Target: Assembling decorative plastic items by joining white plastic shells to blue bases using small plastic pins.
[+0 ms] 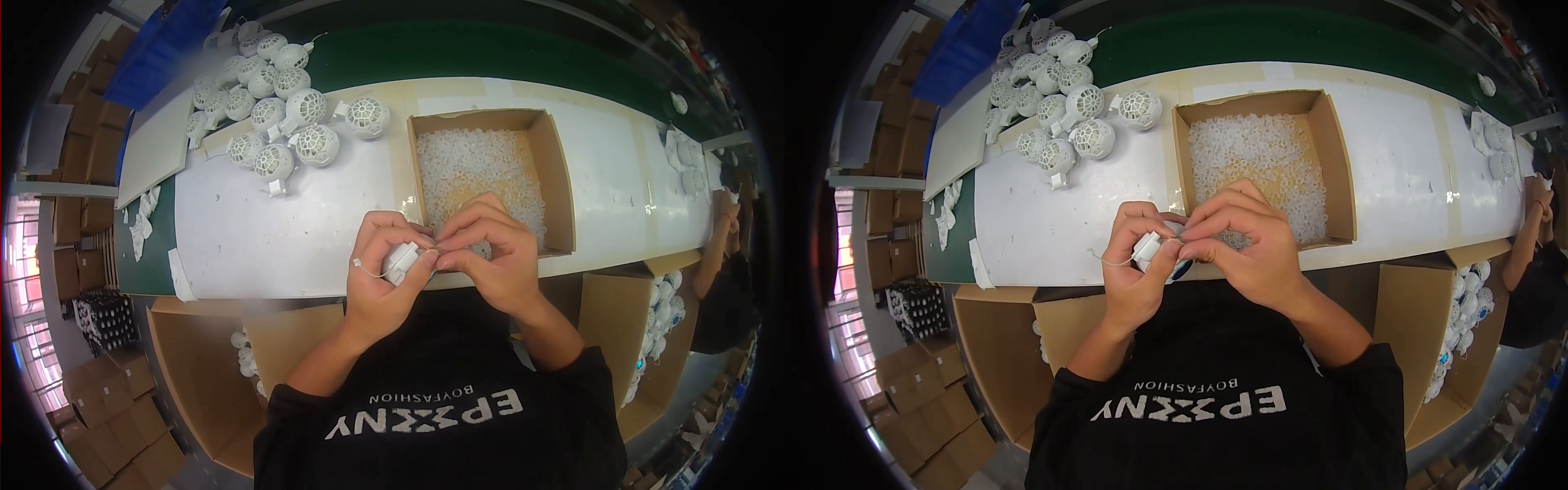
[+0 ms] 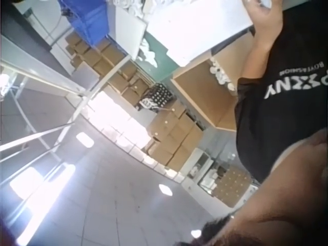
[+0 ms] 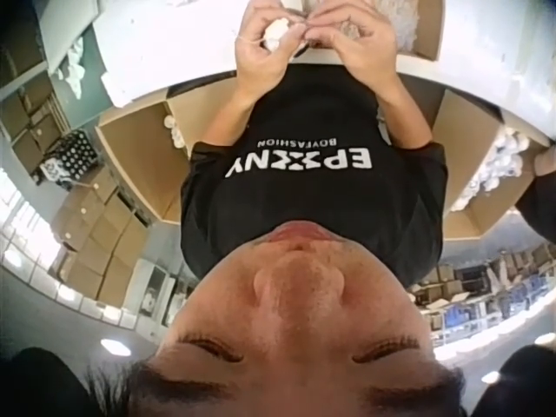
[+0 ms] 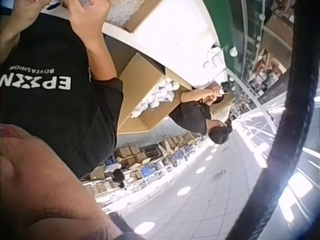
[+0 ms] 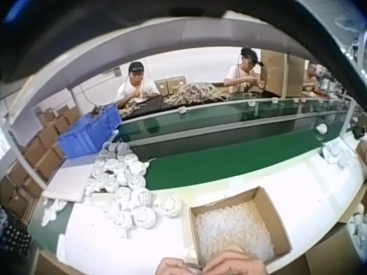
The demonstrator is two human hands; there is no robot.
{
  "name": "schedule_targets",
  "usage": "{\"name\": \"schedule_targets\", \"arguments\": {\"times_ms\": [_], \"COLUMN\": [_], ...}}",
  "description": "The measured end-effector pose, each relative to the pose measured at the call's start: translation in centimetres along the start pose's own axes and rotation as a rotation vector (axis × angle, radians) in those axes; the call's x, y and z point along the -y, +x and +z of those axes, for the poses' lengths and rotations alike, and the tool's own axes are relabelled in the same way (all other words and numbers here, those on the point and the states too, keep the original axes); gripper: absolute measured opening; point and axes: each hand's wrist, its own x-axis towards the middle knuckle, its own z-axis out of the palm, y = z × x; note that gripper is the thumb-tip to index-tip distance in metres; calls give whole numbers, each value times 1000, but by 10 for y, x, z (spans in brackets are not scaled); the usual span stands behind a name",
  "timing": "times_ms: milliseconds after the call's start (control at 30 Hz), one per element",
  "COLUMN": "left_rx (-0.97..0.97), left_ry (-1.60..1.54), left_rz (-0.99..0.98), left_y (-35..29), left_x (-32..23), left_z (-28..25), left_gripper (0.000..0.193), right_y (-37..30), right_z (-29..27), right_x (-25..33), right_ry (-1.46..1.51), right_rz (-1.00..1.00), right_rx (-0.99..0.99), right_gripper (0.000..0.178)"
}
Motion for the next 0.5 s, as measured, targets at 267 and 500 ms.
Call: {"name": "schedule_targets", "arguments": {"times_ms": [267,500], "left_rx": [22,2], "left_ry": [-6,-290], "left_rz": [-54,68], "left_y": [-2,-10], "left_x": [1,13], "left_z": [1,5], "left_gripper": [25,41], "right_y": [-7,-7], "right_z": [1,3], "right_x": [-1,10], "right_ry": [97,251], "right_rz": [130,197], "right_rx": [-12,53], "right_gripper": [23,21]}}
